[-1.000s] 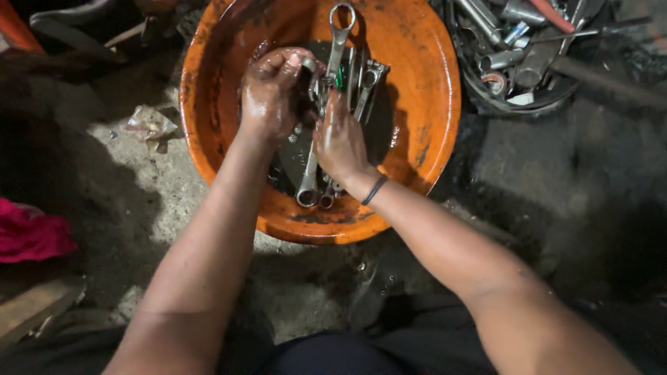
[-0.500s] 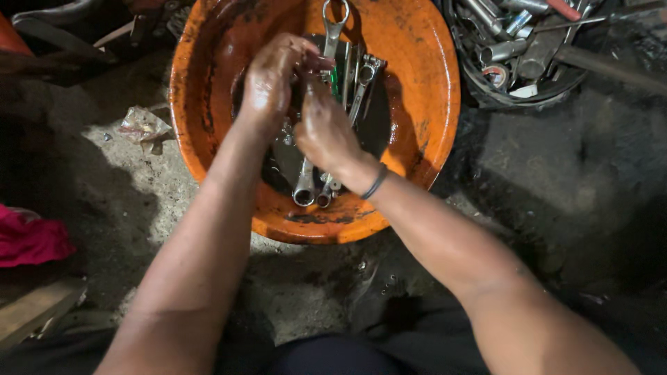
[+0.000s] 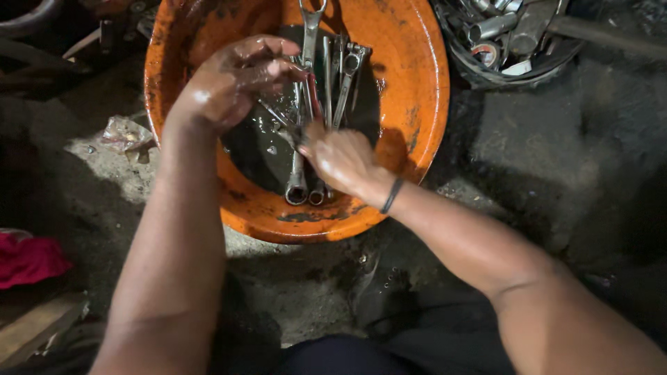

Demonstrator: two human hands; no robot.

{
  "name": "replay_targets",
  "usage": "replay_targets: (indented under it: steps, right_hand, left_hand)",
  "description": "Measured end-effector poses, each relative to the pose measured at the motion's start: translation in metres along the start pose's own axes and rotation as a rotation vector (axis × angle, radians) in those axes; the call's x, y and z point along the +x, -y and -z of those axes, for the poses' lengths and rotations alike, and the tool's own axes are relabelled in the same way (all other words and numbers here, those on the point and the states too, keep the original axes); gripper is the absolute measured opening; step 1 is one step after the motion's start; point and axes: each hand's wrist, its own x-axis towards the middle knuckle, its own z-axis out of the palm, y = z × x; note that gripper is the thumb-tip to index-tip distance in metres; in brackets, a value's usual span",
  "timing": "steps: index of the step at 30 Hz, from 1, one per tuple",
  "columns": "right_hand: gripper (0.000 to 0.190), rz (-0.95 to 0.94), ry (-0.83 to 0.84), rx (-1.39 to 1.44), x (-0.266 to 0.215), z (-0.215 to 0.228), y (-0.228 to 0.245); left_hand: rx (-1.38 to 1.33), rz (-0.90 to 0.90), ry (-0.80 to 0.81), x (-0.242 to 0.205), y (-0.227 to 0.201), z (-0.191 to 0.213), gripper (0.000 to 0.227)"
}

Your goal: The person sits on the floor and washes a collection of metal tools, including wrenches and pliers, in an orange basin filled with water. They scrub the tools by hand, rinsing them in the basin and occasionally placing them into a nearby bucket.

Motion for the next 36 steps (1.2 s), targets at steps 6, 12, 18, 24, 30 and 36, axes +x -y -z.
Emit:
replay_targets:
  steps: [6,12,18,24,30,36]
  right_hand:
    - [0.02,0.041,-0.525,0.154,0.04,0.035,0.052]
    - [0.029,-0.05,-0.214,0.101,-0.011,-0.025,0.007]
    - [0.044,0.079,0.244,0.092,0.008,0.009,-0.063]
    - [0.021,-0.256,-0.079,-0.298,0.012,0.038,-0.068]
    - [0.02,-0.473,0.399,-0.053,0.009,0.038,-0.025]
    - [0.021,-0.242,-0.006,-0.242,0.021,0.008,-0.074]
  left_hand:
    - [-0.024,-0.151,0.005,-0.005,0.006,-0.014,0.03]
    - [-0.197,-0.251,-0.039,0.001,0.035,0.004,0.026]
    - [-0.062,-0.153,0.094,-0.006,0.02,0.022,0.029]
    - [-0.204,-0.13,-0.056,-0.011,0.029,0.038,0.031]
    - [-0.672,-0.132,-0.251,0.016,0.061,0.043,0.033]
    - [-0.659,-0.165,-0.368,0.022,0.058,0.022,0.025]
